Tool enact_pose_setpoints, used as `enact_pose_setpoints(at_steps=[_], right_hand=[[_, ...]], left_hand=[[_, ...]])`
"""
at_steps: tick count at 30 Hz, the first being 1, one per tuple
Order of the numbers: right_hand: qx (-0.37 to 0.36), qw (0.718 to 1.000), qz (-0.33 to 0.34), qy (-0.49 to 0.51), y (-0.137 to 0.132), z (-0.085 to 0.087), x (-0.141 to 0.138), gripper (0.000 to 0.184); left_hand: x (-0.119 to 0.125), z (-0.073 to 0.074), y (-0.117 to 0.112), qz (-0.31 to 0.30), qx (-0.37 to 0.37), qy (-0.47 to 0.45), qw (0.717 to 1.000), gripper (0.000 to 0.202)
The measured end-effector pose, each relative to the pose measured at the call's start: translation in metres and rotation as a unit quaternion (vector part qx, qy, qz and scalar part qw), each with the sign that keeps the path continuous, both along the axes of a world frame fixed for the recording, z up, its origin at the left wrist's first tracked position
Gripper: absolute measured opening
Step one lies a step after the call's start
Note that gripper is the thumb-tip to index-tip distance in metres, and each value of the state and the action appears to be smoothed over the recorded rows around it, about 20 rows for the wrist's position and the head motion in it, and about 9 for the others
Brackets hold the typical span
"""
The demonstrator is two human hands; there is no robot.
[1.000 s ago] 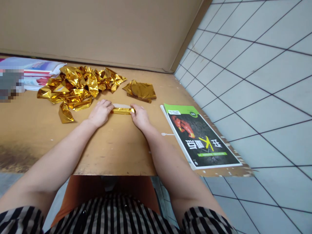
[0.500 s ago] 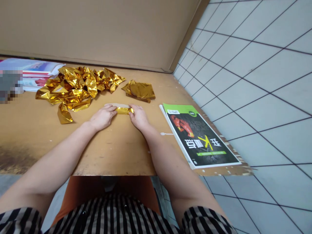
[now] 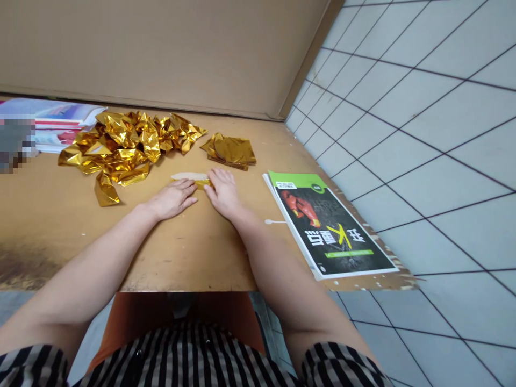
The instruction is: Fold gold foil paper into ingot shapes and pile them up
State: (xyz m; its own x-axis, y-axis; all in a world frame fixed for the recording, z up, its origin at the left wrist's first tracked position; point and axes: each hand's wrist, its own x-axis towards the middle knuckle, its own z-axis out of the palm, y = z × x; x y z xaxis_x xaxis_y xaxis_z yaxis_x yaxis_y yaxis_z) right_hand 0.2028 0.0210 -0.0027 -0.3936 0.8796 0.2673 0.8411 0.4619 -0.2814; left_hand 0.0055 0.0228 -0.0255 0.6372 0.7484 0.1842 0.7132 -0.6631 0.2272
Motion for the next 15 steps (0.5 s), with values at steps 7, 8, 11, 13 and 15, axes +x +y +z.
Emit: enact_pose_setpoints(at_steps=[7, 8, 11, 13, 15], right_hand=[[-0.108, 0.984, 0.141, -0.005, -0.017, -0.003, -0.018, 0.071], [-0.122, 0.983, 0.138, -0.007, -0.017, -0.003, -0.019, 0.074], [-0.154, 0.981, 0.112, -0.018, -0.017, -0.005, -0.017, 0.083], [-0.164, 0.981, 0.101, -0.021, -0.017, -0.006, -0.015, 0.088], [-0.163, 0.982, 0.098, -0.02, -0.016, -0.008, -0.013, 0.092]], left_hand=[[-0.003, -0.005, 0.004, -0.043, 0.006, -0.036, 0.998, 0.048], [-0.003, -0.006, 0.004, -0.045, 0.005, -0.034, 0.998, 0.048], [-0.002, -0.004, 0.003, -0.036, -0.008, -0.017, 0.999, 0.053], [-0.002, -0.002, 0.002, -0.023, -0.024, 0.004, 0.999, 0.057], [-0.002, 0.0, 0.0, -0.01, -0.037, 0.023, 0.999, 0.059]])
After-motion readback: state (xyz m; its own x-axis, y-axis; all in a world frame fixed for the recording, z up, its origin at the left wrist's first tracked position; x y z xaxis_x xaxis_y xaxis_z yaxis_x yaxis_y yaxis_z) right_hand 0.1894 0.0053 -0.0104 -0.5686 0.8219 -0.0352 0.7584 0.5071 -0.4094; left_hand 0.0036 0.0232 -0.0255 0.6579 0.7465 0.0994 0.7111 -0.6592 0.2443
